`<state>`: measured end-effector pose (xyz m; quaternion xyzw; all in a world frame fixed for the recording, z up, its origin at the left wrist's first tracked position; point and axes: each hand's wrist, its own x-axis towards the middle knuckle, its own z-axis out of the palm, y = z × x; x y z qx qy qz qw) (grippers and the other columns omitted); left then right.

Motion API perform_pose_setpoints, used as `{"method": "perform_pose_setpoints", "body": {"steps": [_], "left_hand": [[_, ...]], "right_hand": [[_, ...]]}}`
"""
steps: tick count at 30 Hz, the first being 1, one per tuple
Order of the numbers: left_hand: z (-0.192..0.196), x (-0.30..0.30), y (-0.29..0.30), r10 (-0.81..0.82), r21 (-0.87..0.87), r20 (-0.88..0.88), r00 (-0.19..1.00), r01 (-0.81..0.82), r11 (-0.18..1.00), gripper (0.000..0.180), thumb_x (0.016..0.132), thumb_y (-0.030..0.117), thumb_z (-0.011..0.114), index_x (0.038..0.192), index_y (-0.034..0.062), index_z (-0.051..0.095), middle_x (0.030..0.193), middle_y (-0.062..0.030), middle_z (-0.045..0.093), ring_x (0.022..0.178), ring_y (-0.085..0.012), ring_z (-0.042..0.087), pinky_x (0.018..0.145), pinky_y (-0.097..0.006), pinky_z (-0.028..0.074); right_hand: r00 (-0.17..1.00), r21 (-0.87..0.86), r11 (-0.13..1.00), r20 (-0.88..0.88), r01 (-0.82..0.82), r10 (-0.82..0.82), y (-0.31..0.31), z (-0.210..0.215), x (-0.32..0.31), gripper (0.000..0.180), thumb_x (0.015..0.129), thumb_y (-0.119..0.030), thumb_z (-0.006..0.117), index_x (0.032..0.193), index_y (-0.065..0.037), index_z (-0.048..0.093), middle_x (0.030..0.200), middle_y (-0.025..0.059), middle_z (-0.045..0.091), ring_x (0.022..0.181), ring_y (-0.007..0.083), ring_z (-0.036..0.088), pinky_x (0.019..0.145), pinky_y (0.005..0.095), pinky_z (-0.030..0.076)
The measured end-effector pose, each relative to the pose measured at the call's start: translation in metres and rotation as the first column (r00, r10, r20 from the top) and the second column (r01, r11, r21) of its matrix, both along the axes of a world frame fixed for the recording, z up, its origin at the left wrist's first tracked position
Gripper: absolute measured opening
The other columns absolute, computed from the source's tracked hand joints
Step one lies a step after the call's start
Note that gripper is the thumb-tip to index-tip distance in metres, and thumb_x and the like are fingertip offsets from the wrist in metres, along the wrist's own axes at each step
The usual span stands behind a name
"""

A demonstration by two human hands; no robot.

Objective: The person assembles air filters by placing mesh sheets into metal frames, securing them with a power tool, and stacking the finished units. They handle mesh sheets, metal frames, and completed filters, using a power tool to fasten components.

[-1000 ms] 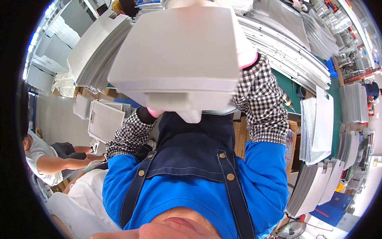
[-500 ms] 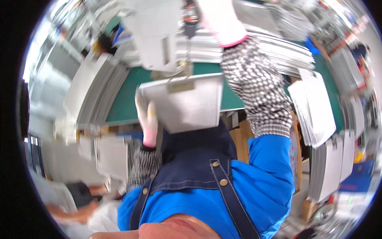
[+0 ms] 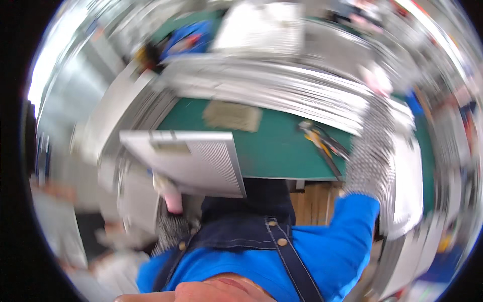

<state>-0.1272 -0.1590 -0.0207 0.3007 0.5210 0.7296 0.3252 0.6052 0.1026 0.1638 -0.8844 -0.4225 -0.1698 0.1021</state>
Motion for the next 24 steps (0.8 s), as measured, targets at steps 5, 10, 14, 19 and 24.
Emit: {"method": "perform_pose_setpoints", "body": {"steps": [5, 10, 14, 19, 24], "left_hand": [[0.023, -0.092, 0.005, 0.591, 0.128, 0.062, 0.804, -0.594, 0.794, 0.032, 0.109, 0.027, 0.048, 0.101, 0.0009, 0.065, 0.081, 0.0034, 0.053, 0.072, -0.0088, 0.044, 0.063, -0.027, 0.037], [0.045, -0.176, -0.048, 0.810, 0.151, 0.126, 0.572, -0.818, 0.555, 0.042, 0.109, 0.034, 0.045, 0.105, -0.0033, 0.063, 0.099, -0.0057, 0.066, 0.088, -0.0156, 0.061, 0.079, -0.029, 0.050], [-0.021, -0.261, -0.125, 0.944, 0.019, -0.246, 0.220, -0.973, 0.231, 0.048, 0.108, 0.033, 0.047, 0.116, -0.0119, 0.060, 0.090, -0.0110, 0.068, 0.079, -0.0217, 0.060, 0.077, -0.036, 0.051], [-0.087, -0.296, -0.120, 0.908, -0.348, -0.366, 0.206, -0.935, 0.072, 0.052, 0.104, 0.039, 0.052, 0.107, -0.0104, 0.068, 0.092, -0.0244, 0.072, 0.086, -0.0371, 0.069, 0.076, -0.044, 0.052], [-0.116, -0.316, -0.164, 0.769, -0.662, -0.556, 0.315, -0.727, -0.181, 0.057, 0.102, 0.046, 0.050, 0.106, -0.0070, 0.072, 0.099, -0.0264, 0.073, 0.097, -0.0433, 0.070, 0.080, -0.050, 0.054]], "right_hand": [[0.977, -0.200, 0.969, 0.126, -0.146, 0.173, -0.019, -0.002, 0.052, 0.068, 0.089, -0.057, 0.060, 0.132, -0.005, 0.060, 0.128, 0.0158, 0.067, 0.119, 0.0317, 0.062, 0.104, 0.0437, 0.047], [0.976, -0.298, 0.952, 0.180, -0.068, 0.126, -0.003, 0.022, -0.004, 0.056, 0.092, -0.047, 0.058, 0.127, -0.003, 0.062, 0.128, 0.0220, 0.065, 0.119, 0.0359, 0.063, 0.101, 0.0470, 0.049], [0.987, -0.199, 0.975, 0.108, -0.095, 0.118, 0.006, 0.036, -0.042, 0.047, 0.094, -0.038, 0.058, 0.122, 0.000, 0.064, 0.126, 0.0255, 0.066, 0.117, 0.0393, 0.064, 0.097, 0.0491, 0.051], [0.872, 0.257, 0.870, -0.149, -0.422, 0.467, -0.001, 0.112, 0.127, 0.049, 0.093, -0.028, 0.062, 0.127, 0.008, 0.062, 0.127, 0.0228, 0.066, 0.110, 0.0345, 0.065, 0.094, 0.0433, 0.050], [0.519, 0.507, 0.829, -0.655, -0.236, 0.549, -0.025, 0.101, 0.038, 0.055, 0.095, -0.027, 0.062, 0.141, 0.002, 0.055, 0.145, 0.0151, 0.054, 0.128, 0.0258, 0.053, 0.111, 0.0374, 0.038]]}}
